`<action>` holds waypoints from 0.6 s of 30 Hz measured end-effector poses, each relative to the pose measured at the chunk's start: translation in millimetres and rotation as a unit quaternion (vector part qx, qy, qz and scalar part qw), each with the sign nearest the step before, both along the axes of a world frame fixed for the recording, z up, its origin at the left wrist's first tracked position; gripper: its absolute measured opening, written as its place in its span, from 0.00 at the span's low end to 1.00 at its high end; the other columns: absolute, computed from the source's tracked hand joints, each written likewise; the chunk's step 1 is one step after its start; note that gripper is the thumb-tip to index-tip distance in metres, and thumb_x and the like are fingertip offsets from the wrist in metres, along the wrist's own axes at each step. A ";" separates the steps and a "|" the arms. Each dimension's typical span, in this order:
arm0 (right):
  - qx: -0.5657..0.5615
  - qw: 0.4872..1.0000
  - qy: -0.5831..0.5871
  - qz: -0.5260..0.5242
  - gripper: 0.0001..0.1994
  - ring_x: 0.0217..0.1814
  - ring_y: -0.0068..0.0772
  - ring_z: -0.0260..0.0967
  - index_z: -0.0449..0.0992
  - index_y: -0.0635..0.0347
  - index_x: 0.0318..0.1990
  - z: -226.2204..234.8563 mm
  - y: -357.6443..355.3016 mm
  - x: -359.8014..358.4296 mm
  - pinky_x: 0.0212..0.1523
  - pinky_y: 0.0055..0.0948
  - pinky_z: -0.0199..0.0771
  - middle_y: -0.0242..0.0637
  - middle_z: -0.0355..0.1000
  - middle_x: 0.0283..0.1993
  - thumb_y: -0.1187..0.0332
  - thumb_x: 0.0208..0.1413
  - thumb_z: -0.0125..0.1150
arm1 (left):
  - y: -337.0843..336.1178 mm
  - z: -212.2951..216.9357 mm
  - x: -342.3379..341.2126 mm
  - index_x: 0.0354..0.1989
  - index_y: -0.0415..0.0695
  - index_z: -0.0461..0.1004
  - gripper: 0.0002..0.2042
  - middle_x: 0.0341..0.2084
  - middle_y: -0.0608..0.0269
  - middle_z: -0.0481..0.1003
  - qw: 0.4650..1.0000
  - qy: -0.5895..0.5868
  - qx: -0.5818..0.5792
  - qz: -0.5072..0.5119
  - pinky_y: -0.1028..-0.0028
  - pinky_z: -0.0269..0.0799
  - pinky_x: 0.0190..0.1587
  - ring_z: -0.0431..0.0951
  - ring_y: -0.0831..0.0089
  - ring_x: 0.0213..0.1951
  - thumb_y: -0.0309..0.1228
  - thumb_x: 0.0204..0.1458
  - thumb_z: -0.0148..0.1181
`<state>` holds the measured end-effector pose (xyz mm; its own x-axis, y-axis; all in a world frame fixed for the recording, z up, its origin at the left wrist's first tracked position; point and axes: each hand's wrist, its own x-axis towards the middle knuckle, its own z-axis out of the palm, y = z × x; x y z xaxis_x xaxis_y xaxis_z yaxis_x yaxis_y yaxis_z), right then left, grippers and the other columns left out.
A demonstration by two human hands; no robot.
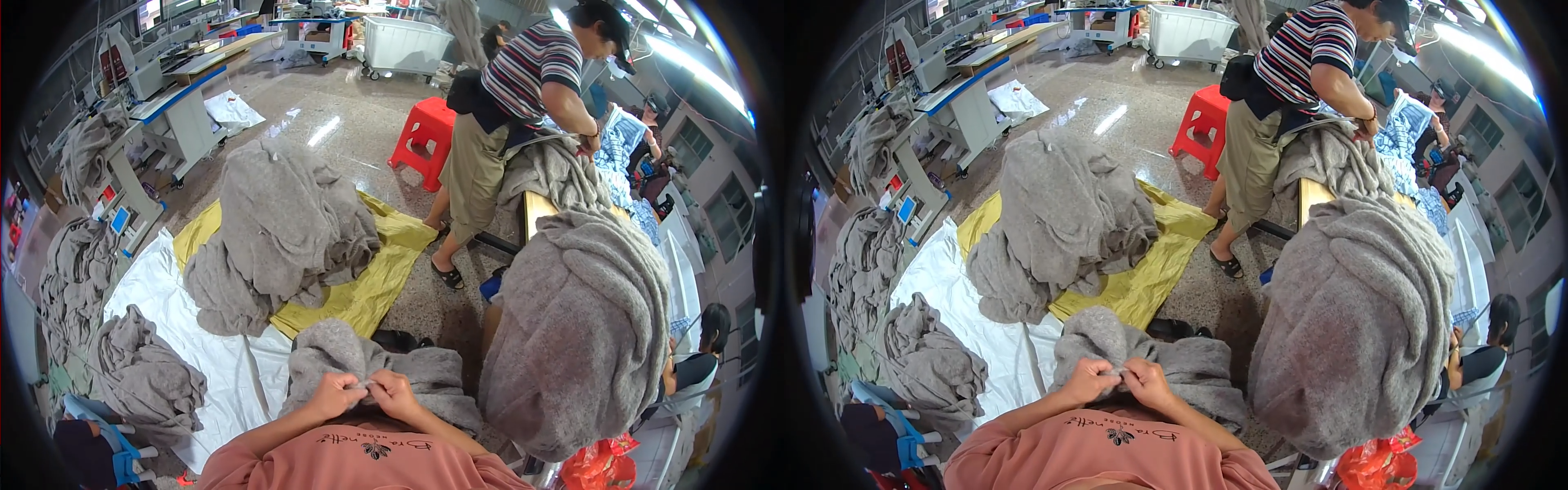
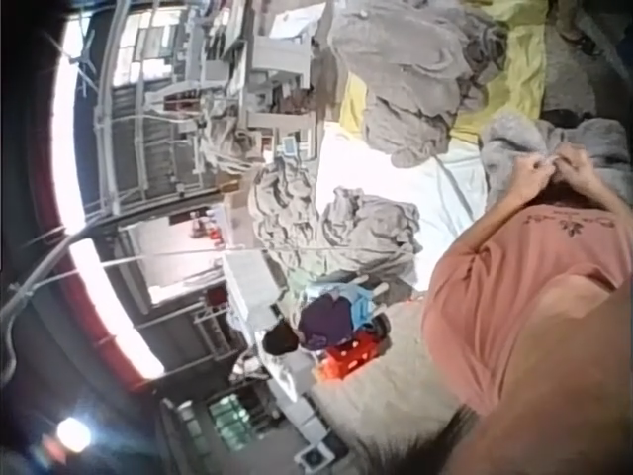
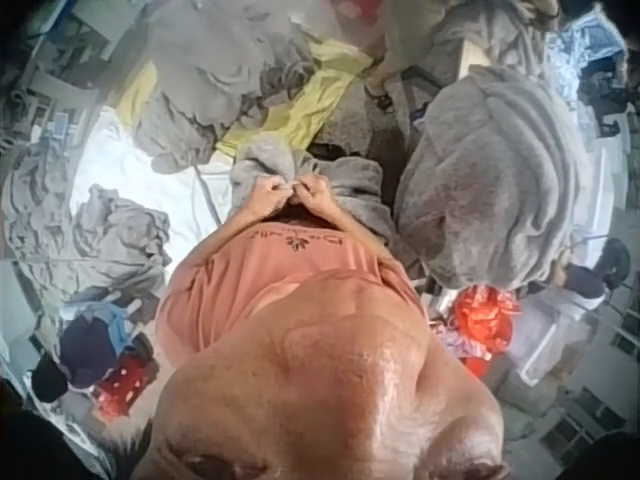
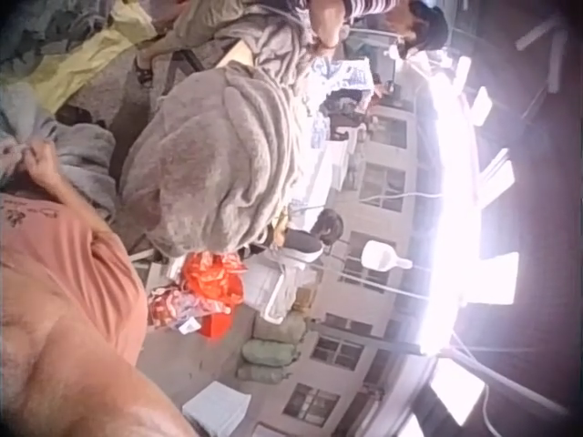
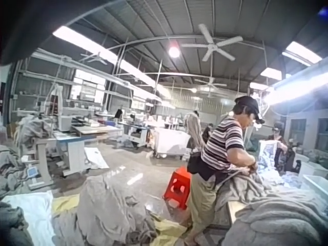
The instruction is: Manual inspection and unpicking of threads from grey fabric pieces in a sewing factory.
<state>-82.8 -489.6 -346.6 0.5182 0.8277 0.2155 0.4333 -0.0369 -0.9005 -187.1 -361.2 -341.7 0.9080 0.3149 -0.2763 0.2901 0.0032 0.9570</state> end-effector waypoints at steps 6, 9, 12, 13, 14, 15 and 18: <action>0.022 0.999 0.012 0.028 0.01 0.24 0.40 0.66 0.68 0.66 0.26 9.4 -2.8 5.2 0.24 0.30 0.65 0.44 0.66 0.23 0.78 0.43 0.51 | -3.3 6.6 7.5 0.19 0.37 0.71 0.05 0.11 0.73 0.66 0.999 -0.031 -0.031 0.002 0.82 0.56 0.18 0.62 0.88 0.18 0.25 0.40 0.58; 0.006 0.999 0.031 -0.007 0.04 0.24 0.39 0.66 0.69 0.66 0.29 2.6 -5.4 4.3 0.24 0.28 0.65 0.43 0.66 0.24 0.76 0.43 0.53 | 0.4 4.1 7.5 0.20 0.38 0.72 0.04 0.12 0.73 0.67 0.995 -0.027 -0.091 0.018 0.82 0.57 0.18 0.63 0.87 0.17 0.25 0.40 0.58; -0.068 0.991 0.117 0.019 0.08 0.23 0.33 0.65 0.69 0.64 0.31 10.1 -13.4 12.3 0.24 0.26 0.64 0.39 0.65 0.22 0.73 0.42 0.57 | 15.7 0.6 11.0 0.24 0.38 0.72 0.02 0.16 0.70 0.69 0.957 -0.044 -0.263 0.115 0.84 0.59 0.20 0.65 0.86 0.18 0.23 0.41 0.57; -0.066 0.997 0.034 0.020 0.10 0.25 0.34 0.65 0.69 0.64 0.32 8.0 -17.7 15.9 0.25 0.27 0.64 0.39 0.66 0.23 0.73 0.41 0.58 | 22.6 -1.2 11.4 0.24 0.38 0.72 0.01 0.17 0.70 0.70 0.942 -0.067 -0.289 0.154 0.84 0.59 0.21 0.66 0.86 0.19 0.21 0.41 0.56; -0.063 0.997 -0.048 0.020 0.11 0.26 0.34 0.65 0.68 0.64 0.33 4.4 -22.6 19.6 0.26 0.28 0.65 0.39 0.66 0.25 0.73 0.40 0.59 | 29.1 -1.7 10.7 0.24 0.37 0.72 0.01 0.19 0.69 0.71 0.925 -0.089 -0.315 0.192 0.85 0.60 0.23 0.66 0.85 0.20 0.20 0.41 0.55; -0.066 0.995 -0.072 0.018 0.11 0.28 0.37 0.65 0.69 0.63 0.33 -5.1 -31.3 24.4 0.28 0.29 0.65 0.39 0.66 0.26 0.74 0.39 0.59 | 33.3 2.2 9.6 0.24 0.37 0.72 0.02 0.20 0.69 0.71 0.925 -0.092 -0.321 0.183 0.85 0.60 0.25 0.67 0.85 0.22 0.19 0.41 0.55; -0.034 0.998 -0.038 -0.029 0.12 0.28 0.41 0.66 0.70 0.63 0.34 -16.1 -42.7 28.3 0.28 0.30 0.65 0.41 0.67 0.26 0.74 0.38 0.59 | 38.4 -1.1 1.5 0.24 0.37 0.72 0.03 0.20 0.68 0.72 0.931 -0.083 -0.311 0.170 0.85 0.61 0.26 0.68 0.84 0.22 0.18 0.40 0.54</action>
